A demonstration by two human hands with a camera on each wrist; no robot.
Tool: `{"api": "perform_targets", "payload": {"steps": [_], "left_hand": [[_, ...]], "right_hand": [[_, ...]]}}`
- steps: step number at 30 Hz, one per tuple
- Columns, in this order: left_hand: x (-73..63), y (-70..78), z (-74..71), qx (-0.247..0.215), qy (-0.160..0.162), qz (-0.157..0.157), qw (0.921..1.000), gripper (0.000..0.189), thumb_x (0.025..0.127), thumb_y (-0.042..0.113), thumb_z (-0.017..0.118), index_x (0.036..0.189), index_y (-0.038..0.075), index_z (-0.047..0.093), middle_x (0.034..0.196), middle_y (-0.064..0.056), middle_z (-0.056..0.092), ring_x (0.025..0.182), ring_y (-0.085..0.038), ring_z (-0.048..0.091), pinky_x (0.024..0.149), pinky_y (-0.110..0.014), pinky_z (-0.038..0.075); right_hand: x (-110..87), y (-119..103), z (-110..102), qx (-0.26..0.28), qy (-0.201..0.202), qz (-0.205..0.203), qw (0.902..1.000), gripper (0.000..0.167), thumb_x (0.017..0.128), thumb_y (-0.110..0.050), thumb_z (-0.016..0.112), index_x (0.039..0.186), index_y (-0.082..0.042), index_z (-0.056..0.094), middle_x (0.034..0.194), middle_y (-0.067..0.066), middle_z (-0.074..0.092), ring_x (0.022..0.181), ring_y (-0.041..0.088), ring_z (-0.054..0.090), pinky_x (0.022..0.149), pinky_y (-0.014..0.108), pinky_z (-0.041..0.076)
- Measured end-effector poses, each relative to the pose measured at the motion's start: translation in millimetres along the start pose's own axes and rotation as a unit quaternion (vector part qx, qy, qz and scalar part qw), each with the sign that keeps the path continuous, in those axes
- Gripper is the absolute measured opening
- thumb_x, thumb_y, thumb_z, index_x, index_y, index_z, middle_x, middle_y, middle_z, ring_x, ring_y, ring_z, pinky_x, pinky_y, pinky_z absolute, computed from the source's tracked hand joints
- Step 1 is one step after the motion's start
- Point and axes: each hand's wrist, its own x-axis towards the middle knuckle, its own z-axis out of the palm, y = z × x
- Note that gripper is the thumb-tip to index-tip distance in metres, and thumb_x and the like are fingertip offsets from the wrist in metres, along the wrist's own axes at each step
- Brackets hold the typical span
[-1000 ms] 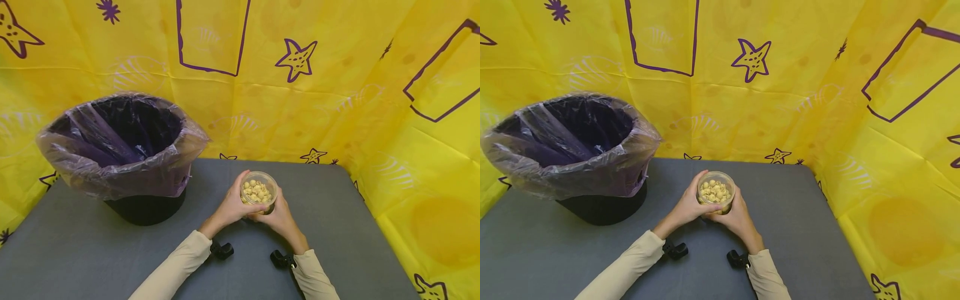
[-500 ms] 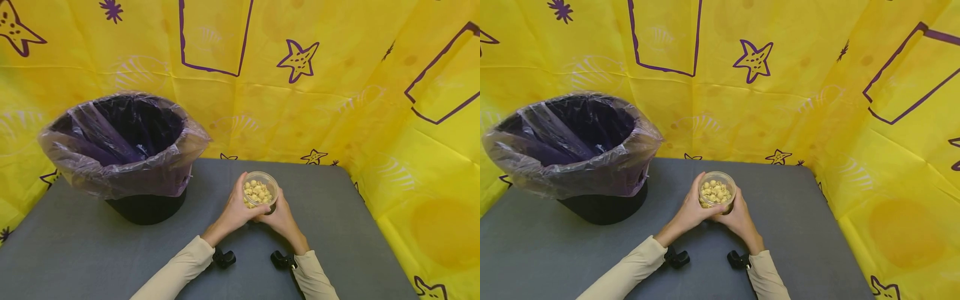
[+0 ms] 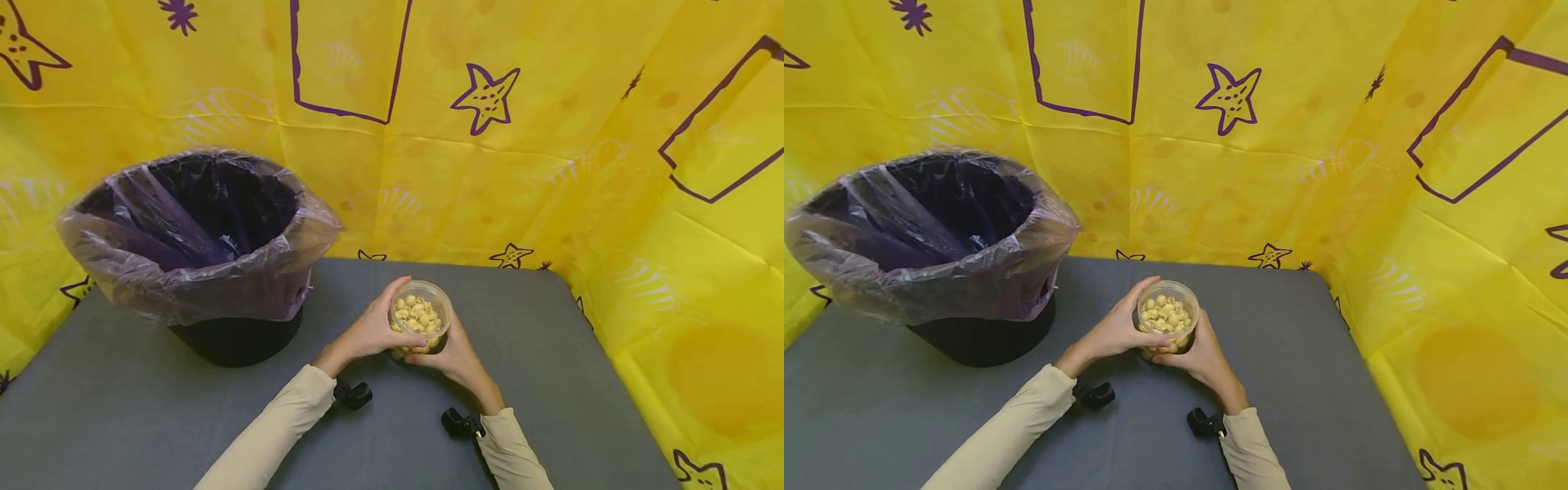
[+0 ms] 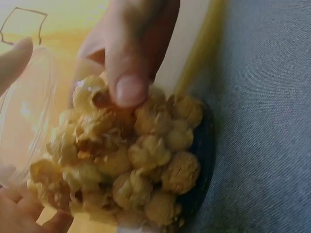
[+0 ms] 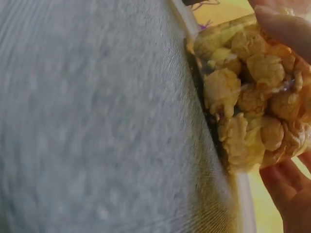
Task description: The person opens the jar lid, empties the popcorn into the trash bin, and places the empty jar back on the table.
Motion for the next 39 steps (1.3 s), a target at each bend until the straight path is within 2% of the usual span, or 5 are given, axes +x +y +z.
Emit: {"api": "perform_targets", "payload": {"steps": [12,20,27,35,39], "left_hand": [[-9.3,5.5,17.6,0.007,0.076,-0.015,0.997,0.11,0.069,0.034,0.091,0.156,0.024,0.025,0.157,-0.007,0.037,0.14,-0.033,0.04,0.11,-0.059,0.034],[-13.4,12.0,30.7,0.005,0.134,-0.033,0.9905,0.112,0.068,0.036,0.091,0.157,0.019,0.024,0.157,-0.009,0.035,0.141,-0.031,0.039,0.112,-0.056,0.034],[-17.2,15.5,39.6,0.039,0.179,-0.034,0.9826,0.113,0.067,0.042,0.09,0.156,0.018,0.025,0.155,-0.008,0.038,0.137,-0.029,0.045,0.11,-0.053,0.038],[-14.2,16.8,26.0,0.02,0.108,-0.048,0.9929,0.115,0.069,0.036,0.09,0.157,0.019,0.018,0.159,-0.011,0.029,0.143,-0.034,0.036,0.112,-0.059,0.032],[-4.5,13.2,10.8,0.044,0.047,-0.016,0.9978,0.115,0.068,0.034,0.092,0.157,0.02,0.02,0.16,-0.009,0.028,0.142,-0.036,0.037,0.112,-0.059,0.034]], "right_hand": [[-4.0,-26.6,1.8,-0.032,0.018,0.004,0.9993,0.117,0.06,-0.009,0.095,0.155,-0.01,0.026,0.154,0.02,0.04,0.139,0.033,0.04,0.115,0.059,0.027],[-2.1,-5.4,0.5,-0.056,0.017,0.004,0.9983,0.117,0.061,-0.021,0.096,0.155,-0.024,0.026,0.155,0.013,0.04,0.139,0.023,0.041,0.115,0.053,0.031],[-3.7,-3.1,-0.8,-0.066,0.015,-0.004,0.9977,0.114,0.065,-0.024,0.094,0.156,-0.017,0.026,0.156,0.017,0.038,0.141,0.03,0.04,0.115,0.056,0.032],[-3.0,-4.4,0.6,-0.065,0.017,0.007,0.9977,0.117,0.063,-0.026,0.095,0.156,-0.02,0.025,0.155,0.017,0.038,0.14,0.028,0.04,0.114,0.055,0.032],[-2.9,-5.5,1.7,-0.068,0.022,0.017,0.9973,0.119,0.061,-0.026,0.096,0.155,-0.017,0.025,0.153,0.015,0.039,0.139,0.029,0.041,0.115,0.055,0.031]]}}
